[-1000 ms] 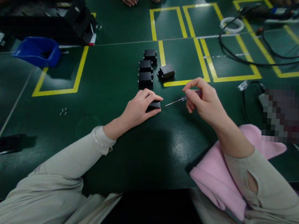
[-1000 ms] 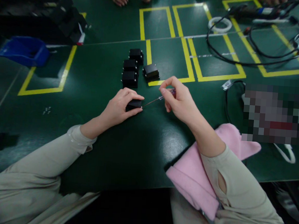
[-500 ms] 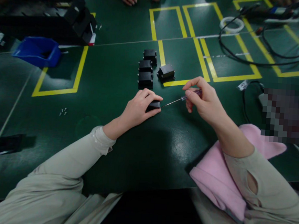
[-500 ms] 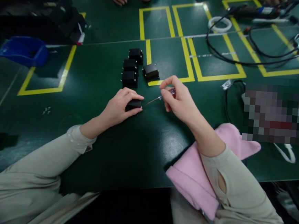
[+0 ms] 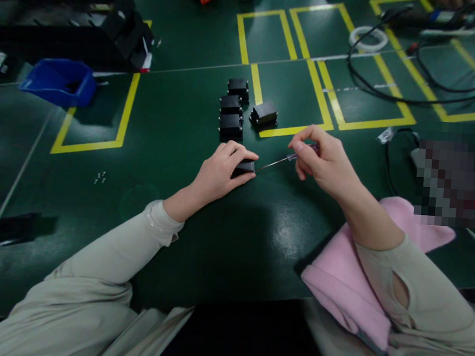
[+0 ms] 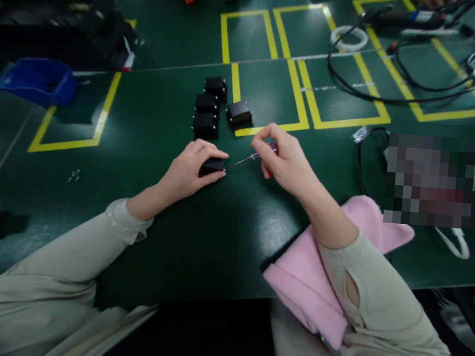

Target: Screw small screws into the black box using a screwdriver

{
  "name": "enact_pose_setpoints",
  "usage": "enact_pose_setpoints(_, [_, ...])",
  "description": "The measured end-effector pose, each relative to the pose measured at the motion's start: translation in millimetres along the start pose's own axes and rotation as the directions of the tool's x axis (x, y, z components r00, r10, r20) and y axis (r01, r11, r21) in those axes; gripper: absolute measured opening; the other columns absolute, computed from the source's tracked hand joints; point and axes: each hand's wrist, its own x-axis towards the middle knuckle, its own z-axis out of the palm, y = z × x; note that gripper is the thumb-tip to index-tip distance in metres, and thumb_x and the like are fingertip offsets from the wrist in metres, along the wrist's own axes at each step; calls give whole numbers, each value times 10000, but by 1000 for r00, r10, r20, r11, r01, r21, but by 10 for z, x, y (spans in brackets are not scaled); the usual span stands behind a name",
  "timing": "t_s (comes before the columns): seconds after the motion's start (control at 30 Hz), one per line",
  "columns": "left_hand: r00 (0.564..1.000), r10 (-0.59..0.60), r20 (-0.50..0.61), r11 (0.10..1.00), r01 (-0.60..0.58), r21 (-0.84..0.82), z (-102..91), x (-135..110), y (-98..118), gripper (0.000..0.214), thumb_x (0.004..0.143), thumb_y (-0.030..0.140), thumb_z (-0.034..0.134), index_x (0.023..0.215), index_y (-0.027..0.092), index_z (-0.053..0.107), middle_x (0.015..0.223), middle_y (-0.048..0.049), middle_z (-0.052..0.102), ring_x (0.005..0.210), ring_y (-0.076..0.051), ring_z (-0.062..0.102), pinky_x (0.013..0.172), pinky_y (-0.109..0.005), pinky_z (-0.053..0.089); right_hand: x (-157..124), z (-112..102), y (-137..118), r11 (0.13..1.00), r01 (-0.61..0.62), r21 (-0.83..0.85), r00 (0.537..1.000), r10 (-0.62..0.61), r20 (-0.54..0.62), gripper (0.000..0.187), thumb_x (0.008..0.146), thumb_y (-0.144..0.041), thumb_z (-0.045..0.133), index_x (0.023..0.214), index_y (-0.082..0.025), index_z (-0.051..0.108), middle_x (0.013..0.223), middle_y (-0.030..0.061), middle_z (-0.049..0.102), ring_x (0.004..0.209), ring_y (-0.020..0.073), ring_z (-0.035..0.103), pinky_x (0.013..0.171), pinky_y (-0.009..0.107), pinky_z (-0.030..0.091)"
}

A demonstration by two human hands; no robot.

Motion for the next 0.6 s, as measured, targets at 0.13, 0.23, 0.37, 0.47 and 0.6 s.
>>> enact_pose_setpoints(0.13, [1000,-6,5,1000,6,-2,1,0,-2,327,969,314,666,1276,216,606,1224,-89,609,1137,-270,583,961,-435,514,-1,0,6,1000,26,6,1000,-26,3,179,970,-354,676,974,-253,528,513,-115,481,397,84,499,413,235,378])
enact_pose_setpoints(0.23, [1000,-8,9,1000,8,-3,-1,-1,-2,327,972,320,660,1278,218,605,1226,-88,609,1137,-270,584,960,-434,514,0,-1,9,1000,18,3,1000,-18,-1,180,976,-364,669,958,-249,532,510,-109,478,396,83,495,415,239,376])
enact_pose_setpoints(0.37, [1000,0,7,1000,0,-3,-6,-3,-2,326,975,324,658,1278,213,607,1225,-88,612,1132,-268,585,955,-430,514,1,-4,6,1000,-12,-6,1000,12,3,205,982,-396,655,908,-240,545,494,-115,398,362,73,434,391,249,354])
enact_pose_setpoints(0.47, [1000,2,3,1000,-2,0,-5,-3,-2,329,974,320,663,1279,213,606,1224,-88,611,1134,-266,584,953,-426,515,0,-4,4,1000,13,13,1000,-13,3,180,966,-356,681,961,-251,535,508,-110,473,388,87,489,408,246,377])
enact_pose_setpoints(0.6, [1000,-1,5,1000,1,2,-4,1,-4,325,971,311,663,1276,221,600,1226,-84,608,1137,-265,583,958,-429,516,4,-2,9,1000,8,15,1000,-8,0,196,973,-394,668,943,-247,542,494,-108,472,385,86,486,407,248,372])
